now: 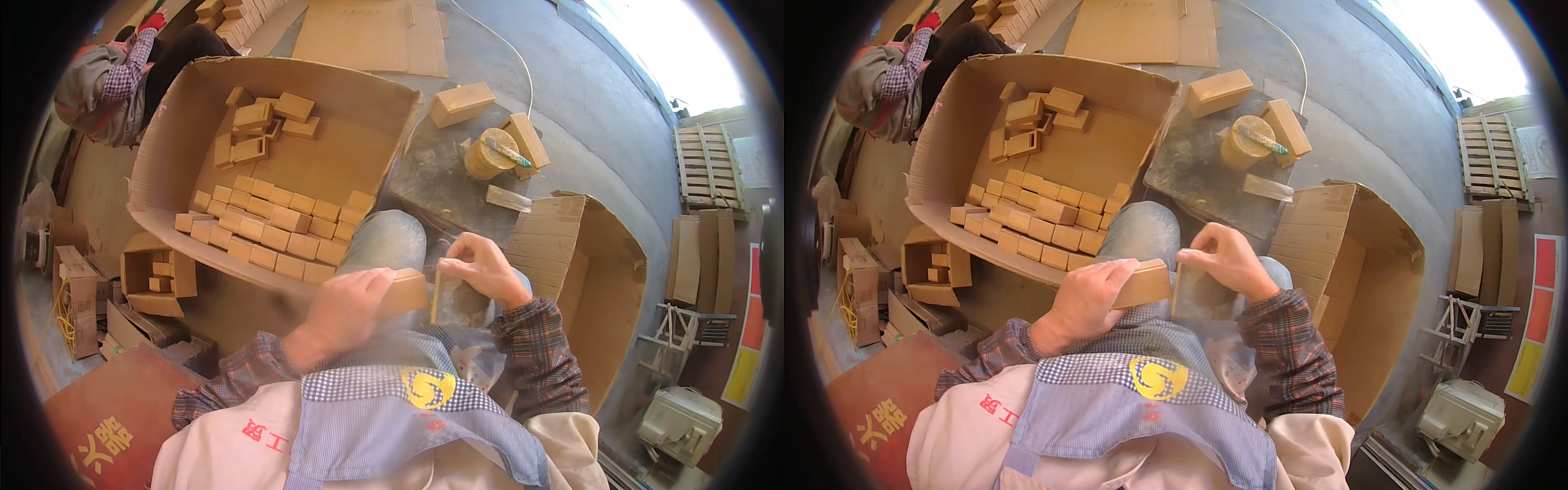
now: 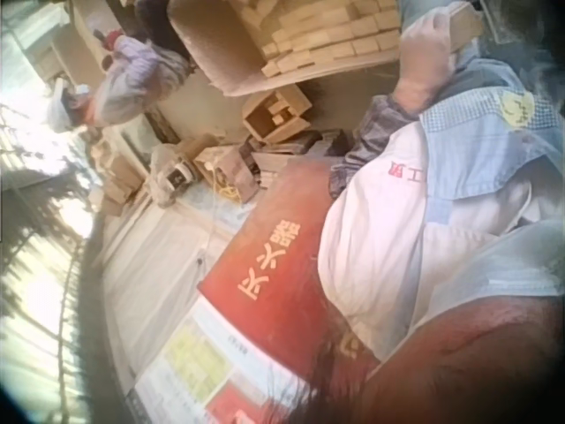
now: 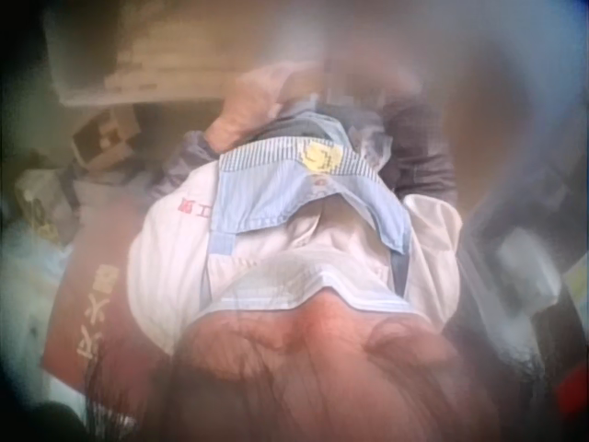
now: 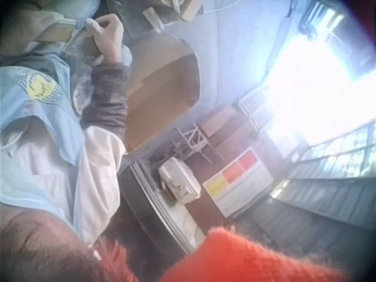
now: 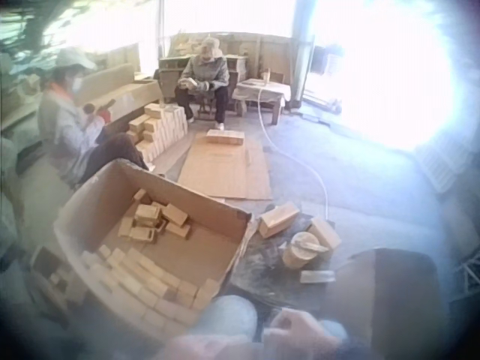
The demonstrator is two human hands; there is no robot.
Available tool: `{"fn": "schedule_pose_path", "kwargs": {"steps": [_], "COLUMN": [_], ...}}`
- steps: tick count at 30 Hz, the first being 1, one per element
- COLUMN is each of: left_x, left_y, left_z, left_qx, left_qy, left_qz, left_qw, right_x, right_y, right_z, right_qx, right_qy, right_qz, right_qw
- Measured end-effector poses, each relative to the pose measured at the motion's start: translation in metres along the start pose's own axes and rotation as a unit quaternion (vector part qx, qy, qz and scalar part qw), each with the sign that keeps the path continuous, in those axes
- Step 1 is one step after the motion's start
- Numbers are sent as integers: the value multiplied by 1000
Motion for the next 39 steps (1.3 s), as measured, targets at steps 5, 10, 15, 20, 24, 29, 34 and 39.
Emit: {"fn": "schedule_pose_path", "kwargs": {"steps": [5, 10, 15, 20, 24, 29, 34, 39], "left_x": [-4, -9, -6, -10, -16, -13, -15, -17], "left_y": [-6, -9, -3, -1, -5, 0, -1, 1], "left_z": [6, 7, 8, 8, 10, 13, 13, 14], "left_qx": [-60, -113, -83, -108, -121, -125, -127, -129], "left_qy": [26, 118, 155, 151, 147, 165, 161, 144], "left_qz": [-15, 12, 1, -1, -8, -13, -43, -37], "left_qw": [998, 986, 984, 983, 982, 978, 978, 980], "right_x": [40, 12, -19, -11, 20, -13, -14, -20], "right_y": [47, 55, 48, 54, 30, 48, 65, 63], "right_z": [-58, -91, -42, -19, -35, -30, -20, -25], "right_qx": [-163, -169, -94, -149, -184, -119, -153, -74], "right_qy": [98, 12, -58, -82, 77, -87, -79, -177], "right_qz": [71, 110, -51, -42, -15, -22, 11, -50], "right_qw": [979, 979, 993, 985, 980, 989, 985, 980]}}
Point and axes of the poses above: each hand's wrist, its own z-axis towards the middle knuckle, its own y-axis out of the palm, x = y × z, the point moved 8 cm from there along z, towards the middle knuckle, and after that the axes turned 1 degree about -y, right-handed, at the moved point
